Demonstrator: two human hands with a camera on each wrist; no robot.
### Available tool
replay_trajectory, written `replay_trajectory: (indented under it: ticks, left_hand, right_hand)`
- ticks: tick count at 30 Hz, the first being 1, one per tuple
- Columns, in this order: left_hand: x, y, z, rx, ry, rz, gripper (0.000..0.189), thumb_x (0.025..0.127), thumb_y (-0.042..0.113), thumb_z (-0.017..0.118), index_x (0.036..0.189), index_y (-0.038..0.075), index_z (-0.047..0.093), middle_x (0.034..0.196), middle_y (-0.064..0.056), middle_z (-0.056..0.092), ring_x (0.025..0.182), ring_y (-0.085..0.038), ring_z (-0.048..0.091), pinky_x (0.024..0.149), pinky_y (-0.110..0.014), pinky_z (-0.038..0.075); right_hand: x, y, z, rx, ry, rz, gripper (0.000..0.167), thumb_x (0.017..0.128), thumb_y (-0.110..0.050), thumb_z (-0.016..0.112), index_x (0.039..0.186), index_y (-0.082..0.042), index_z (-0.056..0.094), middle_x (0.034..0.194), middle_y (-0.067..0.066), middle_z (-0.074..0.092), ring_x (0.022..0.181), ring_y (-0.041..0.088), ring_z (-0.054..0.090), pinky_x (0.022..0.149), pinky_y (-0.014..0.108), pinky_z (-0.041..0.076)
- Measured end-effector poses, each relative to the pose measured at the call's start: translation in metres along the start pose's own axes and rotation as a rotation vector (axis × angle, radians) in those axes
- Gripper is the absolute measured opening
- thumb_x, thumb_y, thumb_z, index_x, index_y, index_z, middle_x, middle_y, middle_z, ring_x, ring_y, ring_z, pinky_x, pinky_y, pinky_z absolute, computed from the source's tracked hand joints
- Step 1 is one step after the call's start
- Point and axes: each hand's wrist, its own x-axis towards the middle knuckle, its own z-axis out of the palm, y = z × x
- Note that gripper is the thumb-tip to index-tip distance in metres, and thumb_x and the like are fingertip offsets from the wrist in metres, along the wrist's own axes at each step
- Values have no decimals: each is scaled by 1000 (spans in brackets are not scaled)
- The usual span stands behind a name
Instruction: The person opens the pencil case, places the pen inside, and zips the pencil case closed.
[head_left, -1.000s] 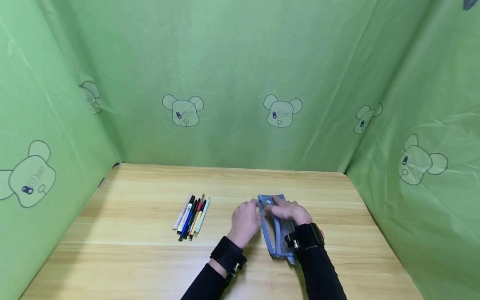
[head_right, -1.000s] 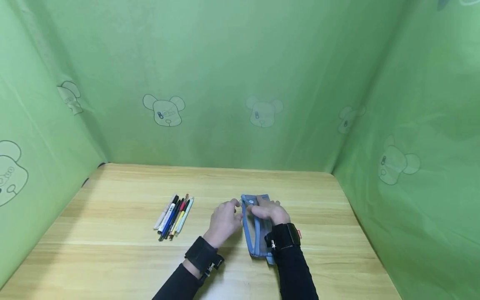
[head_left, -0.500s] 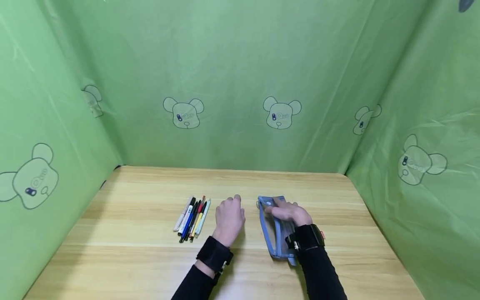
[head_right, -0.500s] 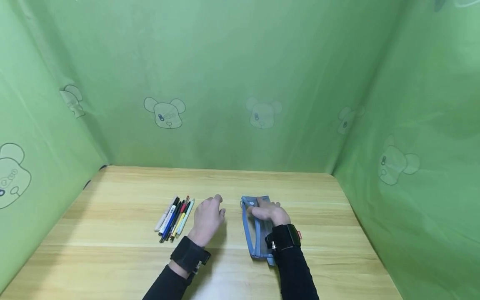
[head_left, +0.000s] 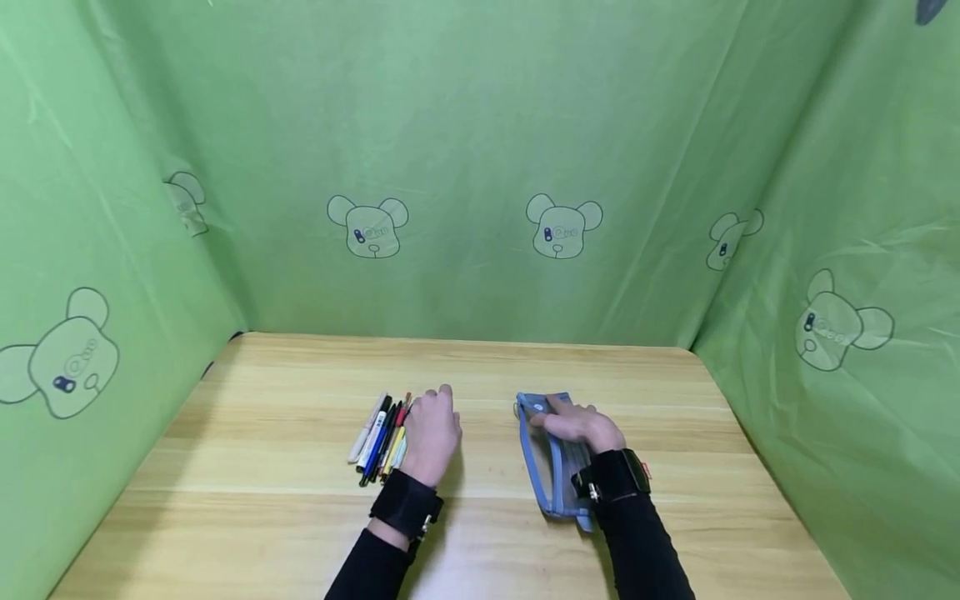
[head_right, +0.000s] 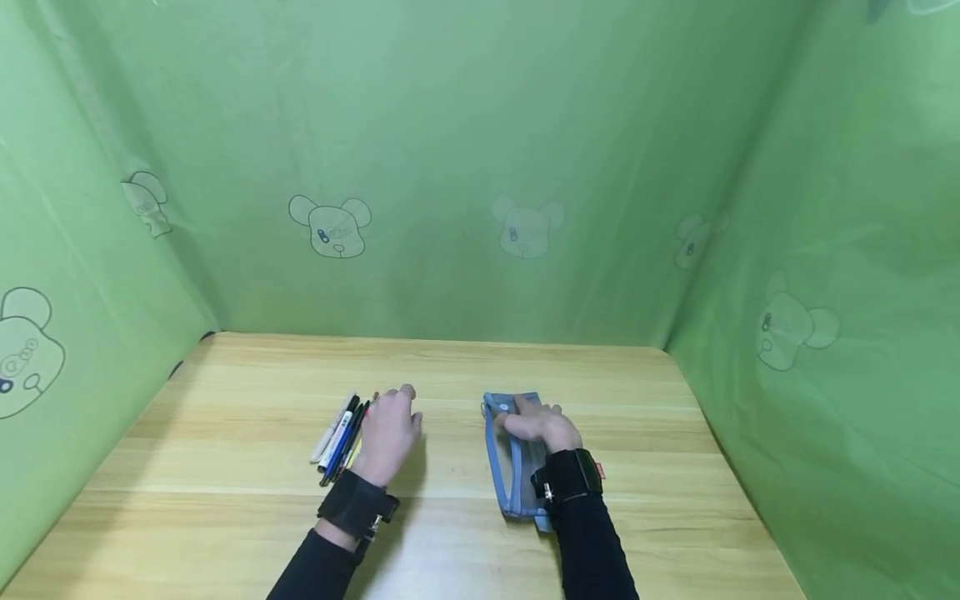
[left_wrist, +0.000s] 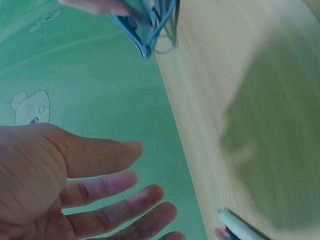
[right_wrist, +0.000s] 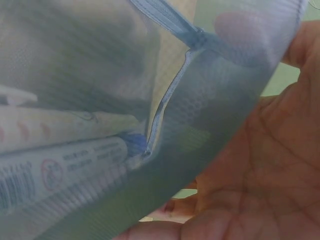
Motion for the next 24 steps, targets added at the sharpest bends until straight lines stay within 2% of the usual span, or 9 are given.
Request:
replay_trajectory:
  ticks: [5, 14, 19, 24]
  left_hand:
    - [1, -10, -5, 9, -6, -52, 19, 79, 2, 80, 91, -2, 66, 81, -21, 68, 74, -38, 68, 54, -44, 57]
    - [4, -24, -9, 59, -6, -96, 21, 79, 4, 81, 94, -2, 67, 84, -22, 69, 76, -39, 68, 57, -47, 58]
    - [6, -32, -6, 66, -14, -121, 10, 82, -5, 70, 92, -3, 66, 84, -23, 69, 78, -40, 68, 57, -49, 57]
    - [8, -36, -3, 85, -37, -156, 12, 83, -8, 66, 94, -4, 67, 89, -25, 70, 81, -41, 68, 61, -51, 58]
  right_hand:
    - [0, 0, 0, 0, -2, -3, 81, 97, -51, 47, 163, -12, 20, 165, 23, 29, 152, 56, 11, 124, 69, 10]
    - [-1, -2, -1, -12, 0, 2, 81, 97, -51, 48, 162, -13, 21, 164, 24, 29, 151, 58, 12, 121, 72, 16]
    - [0, -1, -1, -6, -2, 7, 82, 96, -52, 48, 163, -13, 20, 165, 24, 28, 151, 58, 11, 121, 72, 15]
    - [2, -1, -1, -7, -3, 7, 82, 96, -53, 48, 163, -14, 20, 165, 24, 28, 151, 59, 11, 120, 73, 16]
